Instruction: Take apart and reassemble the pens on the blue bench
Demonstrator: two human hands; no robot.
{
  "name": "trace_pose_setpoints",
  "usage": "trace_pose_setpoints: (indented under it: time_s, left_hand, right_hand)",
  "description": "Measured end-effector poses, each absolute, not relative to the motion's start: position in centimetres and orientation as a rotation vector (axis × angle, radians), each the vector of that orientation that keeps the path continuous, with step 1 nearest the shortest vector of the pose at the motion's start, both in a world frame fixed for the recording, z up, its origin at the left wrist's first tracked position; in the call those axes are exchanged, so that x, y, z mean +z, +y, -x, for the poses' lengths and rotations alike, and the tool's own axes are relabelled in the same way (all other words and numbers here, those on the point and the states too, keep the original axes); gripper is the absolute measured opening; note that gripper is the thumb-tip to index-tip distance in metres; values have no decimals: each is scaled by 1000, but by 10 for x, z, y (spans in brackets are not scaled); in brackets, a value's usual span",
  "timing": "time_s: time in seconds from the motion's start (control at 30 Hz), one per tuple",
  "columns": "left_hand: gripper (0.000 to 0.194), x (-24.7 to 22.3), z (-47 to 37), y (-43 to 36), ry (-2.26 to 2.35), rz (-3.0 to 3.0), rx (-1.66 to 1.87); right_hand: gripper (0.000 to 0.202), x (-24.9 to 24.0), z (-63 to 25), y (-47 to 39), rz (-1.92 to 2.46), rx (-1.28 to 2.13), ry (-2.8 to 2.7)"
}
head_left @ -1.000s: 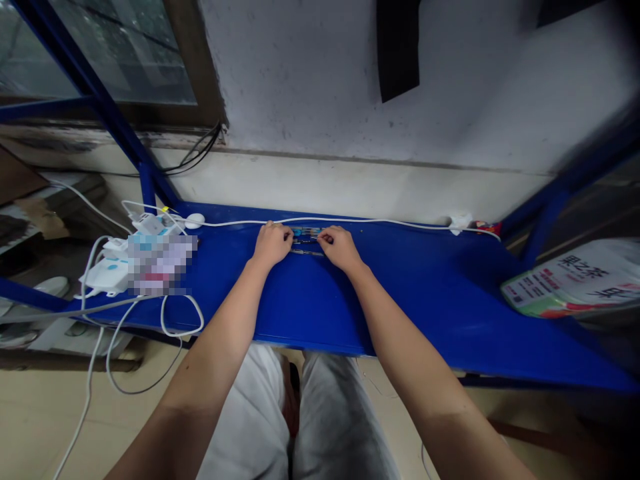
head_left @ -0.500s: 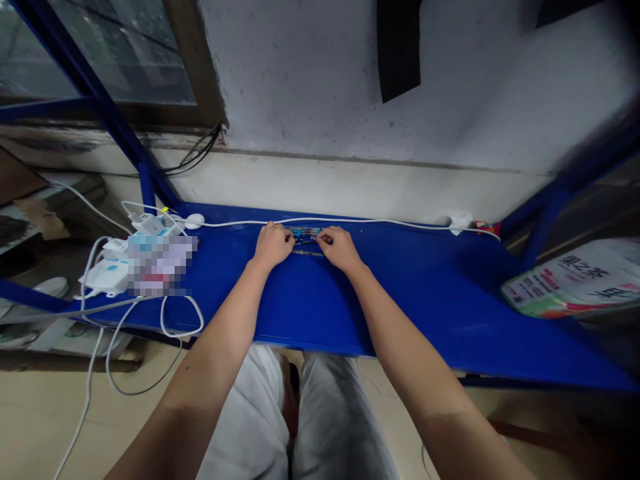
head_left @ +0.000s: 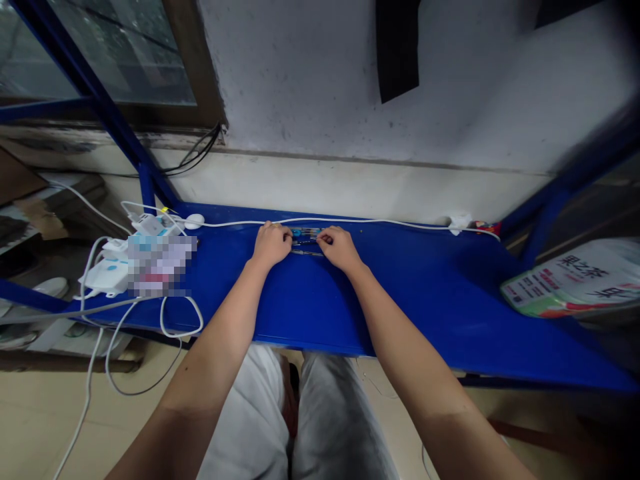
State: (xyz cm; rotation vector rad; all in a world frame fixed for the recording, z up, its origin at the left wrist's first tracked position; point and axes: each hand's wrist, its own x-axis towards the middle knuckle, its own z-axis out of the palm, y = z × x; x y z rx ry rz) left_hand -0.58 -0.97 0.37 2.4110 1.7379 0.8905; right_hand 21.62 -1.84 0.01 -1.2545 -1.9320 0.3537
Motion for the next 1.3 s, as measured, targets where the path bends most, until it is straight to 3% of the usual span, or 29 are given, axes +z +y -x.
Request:
trace_pose_setpoints:
  time_s: [0.7, 1.3]
  left_hand:
    - [43, 7, 16, 3, 1573, -2323, 770]
    - [20, 13, 14, 14, 1471, -2030, 848]
  right_hand:
    - [12, 1, -216, -18, 1239, 404, -1893]
    - [12, -2, -216, -16, 1276, 413, -1909]
